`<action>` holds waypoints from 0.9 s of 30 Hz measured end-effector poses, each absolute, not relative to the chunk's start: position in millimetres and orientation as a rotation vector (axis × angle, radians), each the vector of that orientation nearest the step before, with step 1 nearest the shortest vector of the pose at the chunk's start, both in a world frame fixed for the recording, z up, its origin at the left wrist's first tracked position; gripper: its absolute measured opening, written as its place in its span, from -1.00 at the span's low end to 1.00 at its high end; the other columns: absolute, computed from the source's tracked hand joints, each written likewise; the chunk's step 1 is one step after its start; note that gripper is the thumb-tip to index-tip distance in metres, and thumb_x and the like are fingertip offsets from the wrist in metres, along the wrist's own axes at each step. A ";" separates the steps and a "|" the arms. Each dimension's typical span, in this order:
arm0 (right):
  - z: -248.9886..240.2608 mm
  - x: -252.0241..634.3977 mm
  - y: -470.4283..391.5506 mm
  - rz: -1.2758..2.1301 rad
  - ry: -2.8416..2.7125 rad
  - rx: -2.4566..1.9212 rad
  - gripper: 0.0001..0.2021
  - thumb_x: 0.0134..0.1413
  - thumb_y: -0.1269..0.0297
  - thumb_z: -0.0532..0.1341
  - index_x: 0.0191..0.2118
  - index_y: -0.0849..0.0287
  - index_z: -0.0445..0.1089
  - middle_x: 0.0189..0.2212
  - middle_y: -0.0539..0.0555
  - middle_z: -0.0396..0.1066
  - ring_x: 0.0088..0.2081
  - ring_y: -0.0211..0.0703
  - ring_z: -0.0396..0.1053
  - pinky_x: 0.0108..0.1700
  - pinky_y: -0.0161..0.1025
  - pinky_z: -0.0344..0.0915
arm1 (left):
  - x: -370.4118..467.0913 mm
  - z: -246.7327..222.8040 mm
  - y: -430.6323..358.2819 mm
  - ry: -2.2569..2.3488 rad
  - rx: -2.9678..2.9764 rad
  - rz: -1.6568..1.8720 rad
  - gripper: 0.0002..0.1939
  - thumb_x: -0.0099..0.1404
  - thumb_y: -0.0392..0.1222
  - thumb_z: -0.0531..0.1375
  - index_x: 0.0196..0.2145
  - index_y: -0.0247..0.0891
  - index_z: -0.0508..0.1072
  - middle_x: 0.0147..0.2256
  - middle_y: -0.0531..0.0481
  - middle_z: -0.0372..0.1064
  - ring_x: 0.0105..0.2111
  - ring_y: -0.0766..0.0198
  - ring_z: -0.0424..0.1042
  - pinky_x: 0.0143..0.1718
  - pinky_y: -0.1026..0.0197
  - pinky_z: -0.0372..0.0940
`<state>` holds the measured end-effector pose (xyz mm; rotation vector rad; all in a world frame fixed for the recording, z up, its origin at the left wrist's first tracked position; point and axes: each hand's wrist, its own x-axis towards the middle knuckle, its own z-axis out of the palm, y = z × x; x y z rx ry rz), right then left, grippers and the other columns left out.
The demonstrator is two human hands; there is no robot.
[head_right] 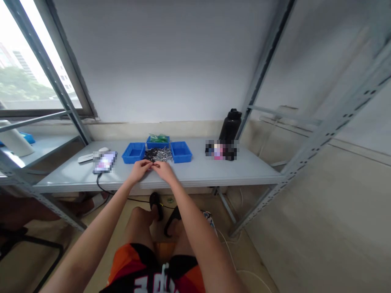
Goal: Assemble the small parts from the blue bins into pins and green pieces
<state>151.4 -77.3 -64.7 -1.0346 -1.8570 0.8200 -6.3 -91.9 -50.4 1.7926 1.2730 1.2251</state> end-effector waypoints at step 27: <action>-62.3 155.8 -79.1 0.861 -1.716 -0.976 -0.79 0.06 0.18 0.17 -0.26 0.18 0.41 -0.52 -0.02 0.39 -0.46 -0.26 0.31 -0.34 -0.30 0.23 | -4.2 -41.6 -97.4 1.288 1.784 1.245 -0.68 0.14 0.00 0.18 -0.58 -0.31 0.45 -0.63 0.04 0.29 -0.52 0.31 0.21 -0.46 0.26 0.10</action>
